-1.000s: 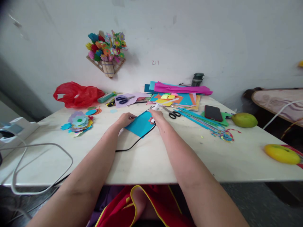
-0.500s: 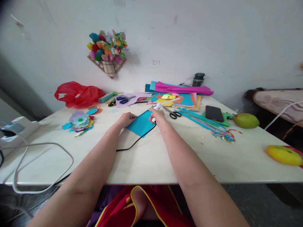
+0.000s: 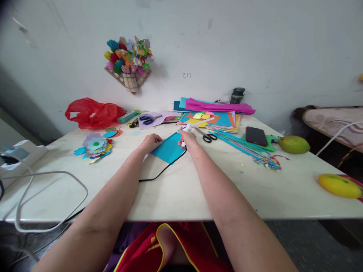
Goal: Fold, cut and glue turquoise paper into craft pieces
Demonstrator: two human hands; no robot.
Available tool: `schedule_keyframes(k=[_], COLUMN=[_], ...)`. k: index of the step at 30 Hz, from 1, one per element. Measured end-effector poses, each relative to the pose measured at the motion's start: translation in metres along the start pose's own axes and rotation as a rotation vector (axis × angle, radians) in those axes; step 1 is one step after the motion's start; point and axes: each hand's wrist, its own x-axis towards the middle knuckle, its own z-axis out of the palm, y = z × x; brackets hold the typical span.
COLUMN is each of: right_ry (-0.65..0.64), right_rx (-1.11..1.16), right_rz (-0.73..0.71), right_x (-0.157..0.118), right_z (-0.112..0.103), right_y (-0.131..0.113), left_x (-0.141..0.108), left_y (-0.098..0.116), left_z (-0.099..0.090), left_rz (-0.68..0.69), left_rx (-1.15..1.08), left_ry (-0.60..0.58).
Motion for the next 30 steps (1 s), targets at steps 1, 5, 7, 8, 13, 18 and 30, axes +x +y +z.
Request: schedule_keyframes(k=[1,5,7,8,13,18,30], right_ry=[0.002,0.037,0.046,0.044,0.035,0.024,0.003], right_rx=[0.001,0.013,0.021,0.025,0.021,0.005,-0.013], right_rz=[0.002,-0.001,-0.007,-0.012,-0.021,-0.015,0.000], right_x=[0.000,0.000,0.000,0.001,0.004,0.008,-0.005], right_z=[0.000,0.000,-0.001,-0.001,-0.001,-0.001,0.001], right_y=[0.000,-0.001,-0.001,-0.001,0.000,0.002,-0.003], left_x=[0.000,0.001,0.001,0.001,0.001,0.001,0.002], left_y=[0.000,-0.001,-0.002,-0.002,-0.003,-0.003,-0.004], left_z=[0.001,0.001,0.001,0.001,0.002,0.003,0.004], left_rz=[0.001,0.007,0.006,0.006,0.009,0.000,0.018], left_rx=[-0.002,-0.002,-0.004,-0.009,-0.039,-0.033,-0.039], left_ry=[0.003,0.006,0.002,0.000,0.008,0.012,0.031])
